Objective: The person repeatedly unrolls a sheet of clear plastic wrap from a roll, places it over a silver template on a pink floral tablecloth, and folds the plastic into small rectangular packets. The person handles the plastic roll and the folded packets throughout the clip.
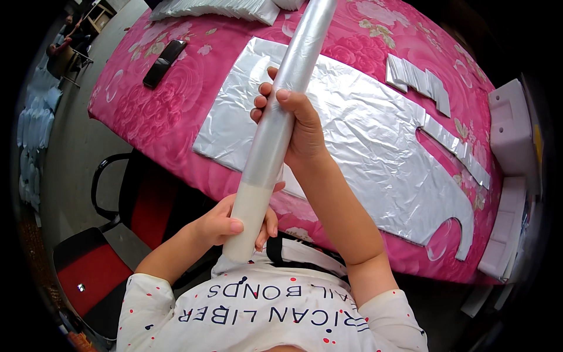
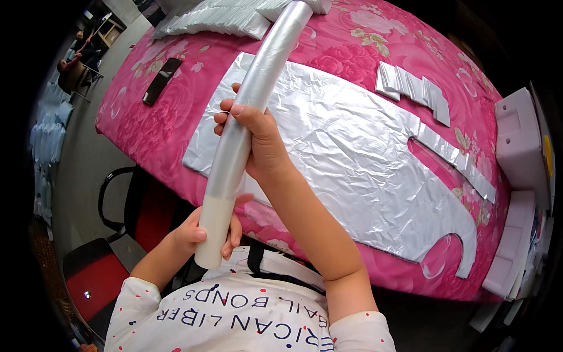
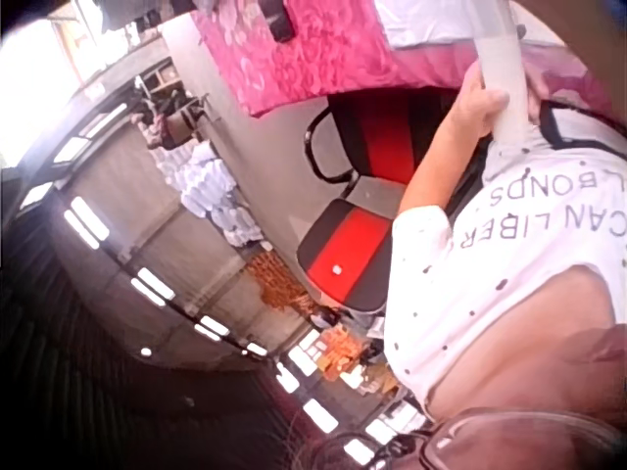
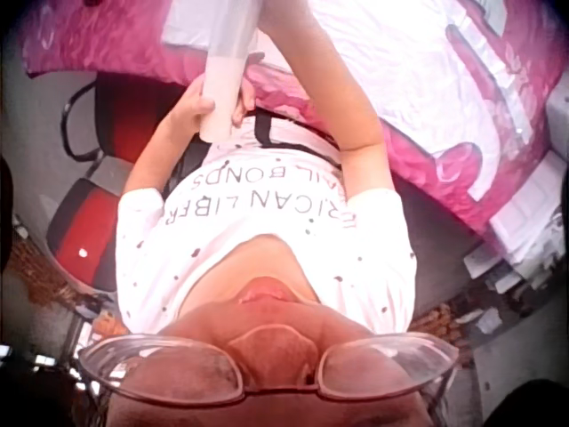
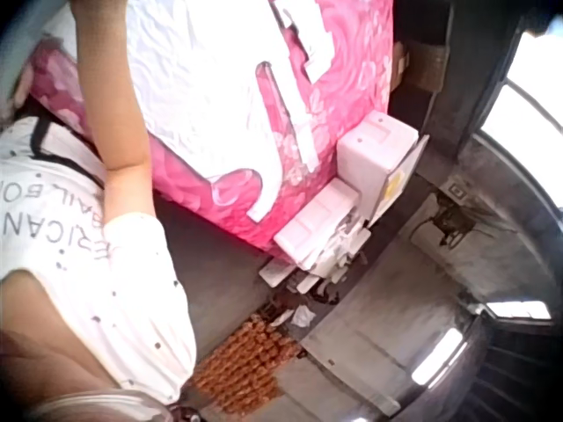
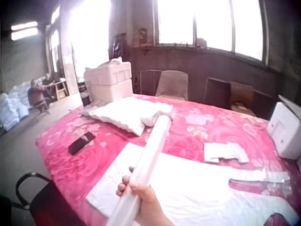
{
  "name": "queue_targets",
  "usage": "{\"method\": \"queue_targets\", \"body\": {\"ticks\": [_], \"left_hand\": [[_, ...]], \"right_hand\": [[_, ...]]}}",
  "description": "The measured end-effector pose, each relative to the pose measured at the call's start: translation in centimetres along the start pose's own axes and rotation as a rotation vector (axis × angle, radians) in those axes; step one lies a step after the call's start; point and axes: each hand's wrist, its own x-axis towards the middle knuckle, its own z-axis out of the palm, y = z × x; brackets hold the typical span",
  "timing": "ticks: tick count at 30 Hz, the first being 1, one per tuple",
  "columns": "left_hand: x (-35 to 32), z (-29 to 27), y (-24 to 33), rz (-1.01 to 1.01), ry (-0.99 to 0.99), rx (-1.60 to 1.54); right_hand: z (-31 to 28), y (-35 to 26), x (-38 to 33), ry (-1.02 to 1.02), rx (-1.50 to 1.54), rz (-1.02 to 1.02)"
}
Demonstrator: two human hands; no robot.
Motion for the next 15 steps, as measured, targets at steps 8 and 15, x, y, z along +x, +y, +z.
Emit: {"method": "queue_targets", "body": {"ticks": [8,15], "left_hand": [[3.1,2.9,-1.4,0.107,0.492,0.666],[3.6,4.0,-2.0,0.134,0.364,0.599]], "right_hand": [[-0.2,-4.4,-3.8,0.047,-0.566,-0.169],[-3.7,-5.9,-7.1,-0.113,-0.456,0.039]]}}
